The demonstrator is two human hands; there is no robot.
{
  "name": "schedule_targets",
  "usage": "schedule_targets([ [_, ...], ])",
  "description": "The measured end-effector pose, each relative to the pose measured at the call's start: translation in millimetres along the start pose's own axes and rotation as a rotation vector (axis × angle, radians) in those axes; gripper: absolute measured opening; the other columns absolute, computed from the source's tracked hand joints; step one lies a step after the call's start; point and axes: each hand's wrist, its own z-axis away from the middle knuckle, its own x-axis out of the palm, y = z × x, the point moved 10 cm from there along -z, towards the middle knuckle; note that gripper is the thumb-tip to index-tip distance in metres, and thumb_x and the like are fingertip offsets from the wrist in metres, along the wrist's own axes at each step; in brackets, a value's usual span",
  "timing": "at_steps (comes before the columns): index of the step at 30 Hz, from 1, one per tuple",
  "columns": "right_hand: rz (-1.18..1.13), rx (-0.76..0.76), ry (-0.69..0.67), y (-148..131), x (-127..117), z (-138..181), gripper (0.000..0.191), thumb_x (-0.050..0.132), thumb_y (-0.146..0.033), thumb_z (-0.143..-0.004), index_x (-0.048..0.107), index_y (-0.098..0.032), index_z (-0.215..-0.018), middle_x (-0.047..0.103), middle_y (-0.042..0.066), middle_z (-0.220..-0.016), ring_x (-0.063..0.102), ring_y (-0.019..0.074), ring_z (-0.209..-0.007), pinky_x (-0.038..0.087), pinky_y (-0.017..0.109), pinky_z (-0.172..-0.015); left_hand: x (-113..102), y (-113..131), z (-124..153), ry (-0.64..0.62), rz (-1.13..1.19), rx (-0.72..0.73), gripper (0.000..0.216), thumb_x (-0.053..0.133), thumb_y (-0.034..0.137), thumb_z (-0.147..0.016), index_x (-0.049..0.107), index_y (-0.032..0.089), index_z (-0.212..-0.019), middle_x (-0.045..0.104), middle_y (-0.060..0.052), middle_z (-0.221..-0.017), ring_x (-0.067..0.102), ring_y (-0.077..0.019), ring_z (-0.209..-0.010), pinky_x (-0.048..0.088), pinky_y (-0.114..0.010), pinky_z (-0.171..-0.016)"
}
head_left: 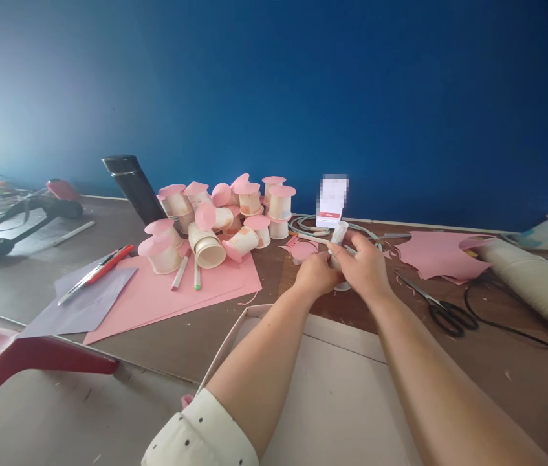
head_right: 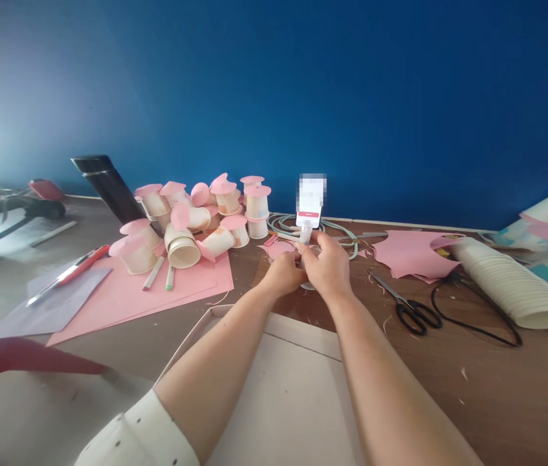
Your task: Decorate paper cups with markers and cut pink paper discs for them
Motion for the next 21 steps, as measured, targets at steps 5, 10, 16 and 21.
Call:
schedule_targets([
  [5, 0.068, 0.030, 0.074, 2.8, -0.7, -0.8, 0.032, 0.063, -0.041, -0.077, 0.067, -0.019, -0.100, 0.072, 0.012, -0.104, 0.064, 0.0331, -0.098, 0.046, 0.050, -0.089, -0.3, 4.3, 1.7, -0.004, -0.021, 0.028, 0.033, 0.062, 0.029, -0.073, 0.067, 0.015, -0.103, 0.072, -0.011, -0.097, 0.066, -0.0241, -0.085, 0.052, -0.033, -0.073],
  [10, -0.299, 0.297, 0.182, 41.3, -13.3, -0.4, 0.033, 0.063, -0.051, -0.075, 0.066, -0.019, -0.083, 0.072, 0.009, -0.087, 0.068, 0.0289, -0.084, 0.052, 0.043, -0.076, -0.9, 4.2, 5.1, -0.018, 0.006, -0.005, 0.051, 0.068, 0.047, -0.071, 0.065, 0.019, -0.113, 0.071, -0.009, -0.102, 0.065, -0.0234, -0.087, 0.052, -0.032, -0.073],
  [16, -0.777, 0.602, 0.199, 91.4, -12.0, 8.9, 0.032, 0.069, -0.049, -0.068, 0.057, -0.021, -0.080, 0.070, 0.006, -0.083, 0.069, 0.0235, -0.081, 0.053, 0.033, -0.062, -9.8, 4.7, 6.9, 0.057, -0.025, -0.039, 0.060, 0.069, 0.051, -0.067, 0.061, 0.020, -0.118, 0.065, -0.012, -0.115, 0.063, -0.0268, -0.099, 0.050, -0.034, -0.079],
  [21, -0.586, 0.501, 0.267, 78.8, -32.5, 10.4, 0.031, 0.071, -0.048, -0.066, 0.064, -0.020, -0.079, 0.071, 0.005, -0.082, 0.066, 0.0227, -0.081, 0.051, 0.033, -0.067, -17.6, -2.1, 7.3, 0.148, -0.043, -0.099, 0.065, 0.072, 0.055, -0.065, 0.057, 0.018, -0.117, 0.063, -0.015, -0.119, 0.059, -0.0301, -0.110, 0.047, -0.035, -0.086],
])
